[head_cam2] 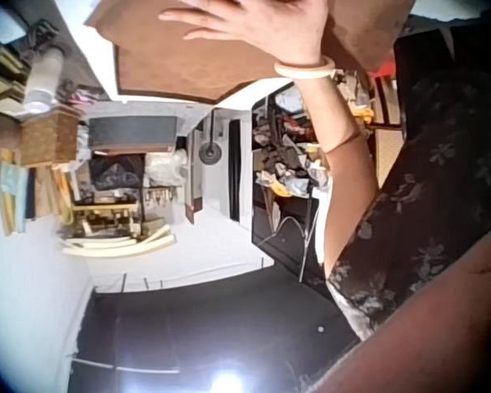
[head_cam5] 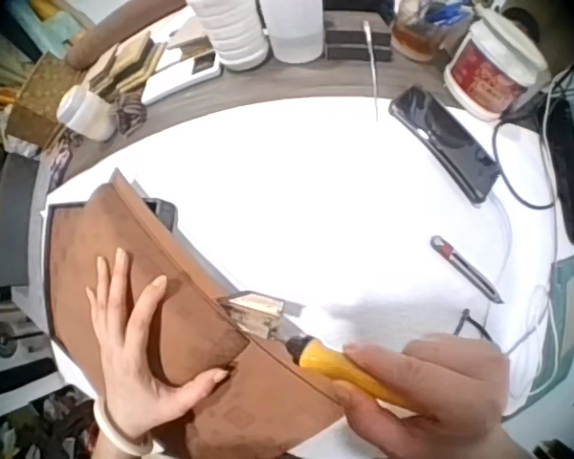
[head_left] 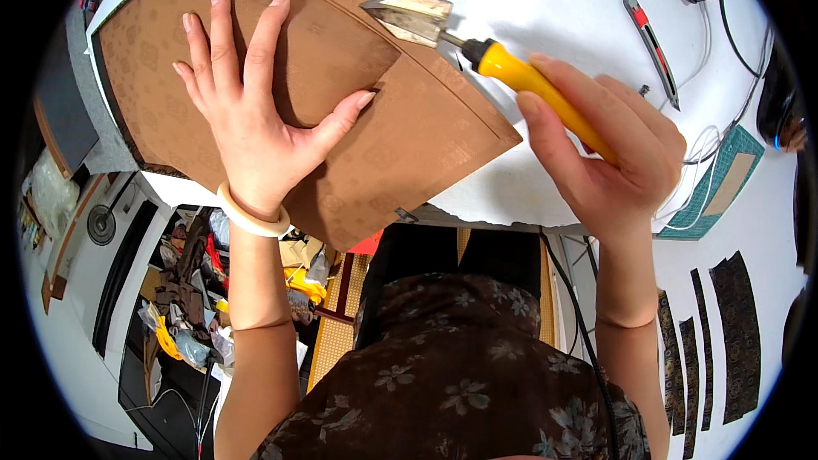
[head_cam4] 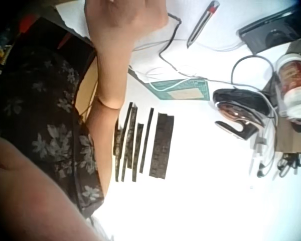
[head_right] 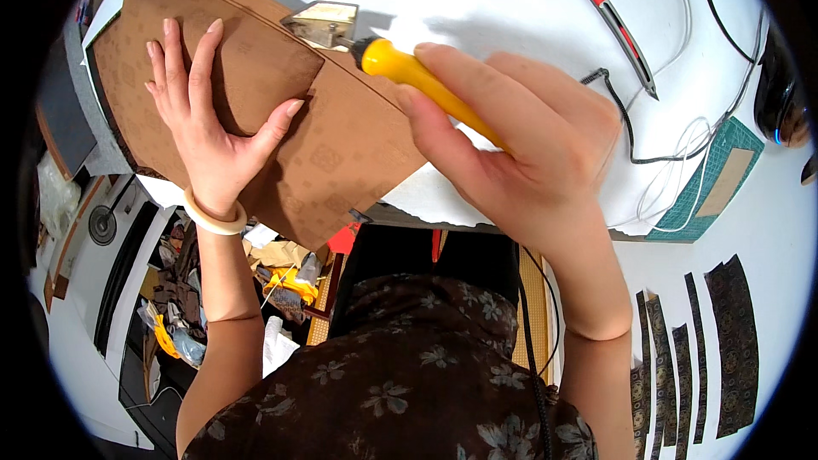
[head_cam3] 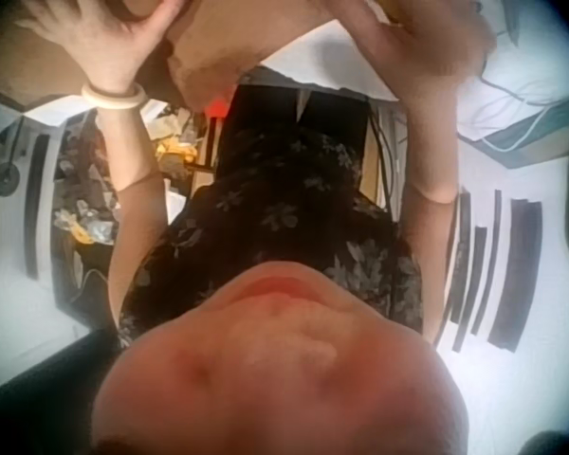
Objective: The person irons a brown leather sheet, marks a line with a pen, and uses a yellow utility knife to cut along the marked line. They then iron the cut edges and place the finished piece into a wooden display frame containing a decorative stone.
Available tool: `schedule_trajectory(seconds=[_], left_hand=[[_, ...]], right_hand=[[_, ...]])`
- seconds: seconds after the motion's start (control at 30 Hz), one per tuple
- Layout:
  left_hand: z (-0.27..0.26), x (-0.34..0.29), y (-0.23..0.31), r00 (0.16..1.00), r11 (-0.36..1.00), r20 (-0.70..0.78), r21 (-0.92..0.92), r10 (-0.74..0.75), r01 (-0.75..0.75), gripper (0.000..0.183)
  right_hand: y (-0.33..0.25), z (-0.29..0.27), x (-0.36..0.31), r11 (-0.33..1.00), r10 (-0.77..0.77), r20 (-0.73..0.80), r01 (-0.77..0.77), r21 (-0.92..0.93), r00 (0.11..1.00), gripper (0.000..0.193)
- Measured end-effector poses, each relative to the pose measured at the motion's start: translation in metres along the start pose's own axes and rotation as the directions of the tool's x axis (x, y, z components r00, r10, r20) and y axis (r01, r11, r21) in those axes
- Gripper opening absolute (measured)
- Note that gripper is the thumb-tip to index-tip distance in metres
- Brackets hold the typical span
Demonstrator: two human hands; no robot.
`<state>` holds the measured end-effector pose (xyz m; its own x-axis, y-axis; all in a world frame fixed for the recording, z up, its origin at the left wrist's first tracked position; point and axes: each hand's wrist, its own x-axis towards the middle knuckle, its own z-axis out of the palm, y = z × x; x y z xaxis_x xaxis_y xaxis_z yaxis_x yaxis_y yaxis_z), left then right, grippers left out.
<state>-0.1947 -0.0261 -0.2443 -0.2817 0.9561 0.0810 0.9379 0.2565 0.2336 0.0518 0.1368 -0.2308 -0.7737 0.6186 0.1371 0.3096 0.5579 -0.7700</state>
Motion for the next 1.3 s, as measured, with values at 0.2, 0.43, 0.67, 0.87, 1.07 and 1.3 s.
schedule_trajectory(seconds=[0.2,0.43,0.67,0.87,1.07,1.3], left_hand=[[-0.002,-0.001,0.000,1.000,1.000,0.003,0.001,-0.008,0.008,0.092],[0.000,-0.001,-0.001,1.000,1.000,-0.002,0.001,0.001,-0.001,0.093],[0.000,-0.001,-0.002,1.000,1.000,-0.006,0.007,-0.001,0.001,0.093],[0.000,-0.001,-0.001,1.000,1.000,-0.007,-0.002,0.002,-0.002,0.092],[0.000,-0.002,-0.001,1.000,1.000,-0.005,0.002,0.003,-0.003,0.091],[-0.001,-0.002,-0.001,1.000,1.000,-0.004,-0.005,-0.009,0.009,0.092]], right_hand=[[-0.010,-0.013,-0.012,0.996,0.084,0.050,-0.082,-0.026,0.995,0.030],[-0.008,-0.009,-0.021,0.996,0.091,0.031,-0.091,-0.010,0.995,0.034],[-0.004,-0.011,-0.020,0.999,0.035,0.082,-0.033,-0.024,0.996,0.034],[-0.010,-0.009,-0.017,0.997,0.062,0.043,-0.060,-0.058,0.997,0.032],[-0.006,-0.012,-0.013,0.996,-0.026,0.118,0.036,-0.079,0.993,0.034],[-0.003,-0.012,-0.016,0.998,0.002,0.024,-0.001,-0.055,1.000,0.033]])
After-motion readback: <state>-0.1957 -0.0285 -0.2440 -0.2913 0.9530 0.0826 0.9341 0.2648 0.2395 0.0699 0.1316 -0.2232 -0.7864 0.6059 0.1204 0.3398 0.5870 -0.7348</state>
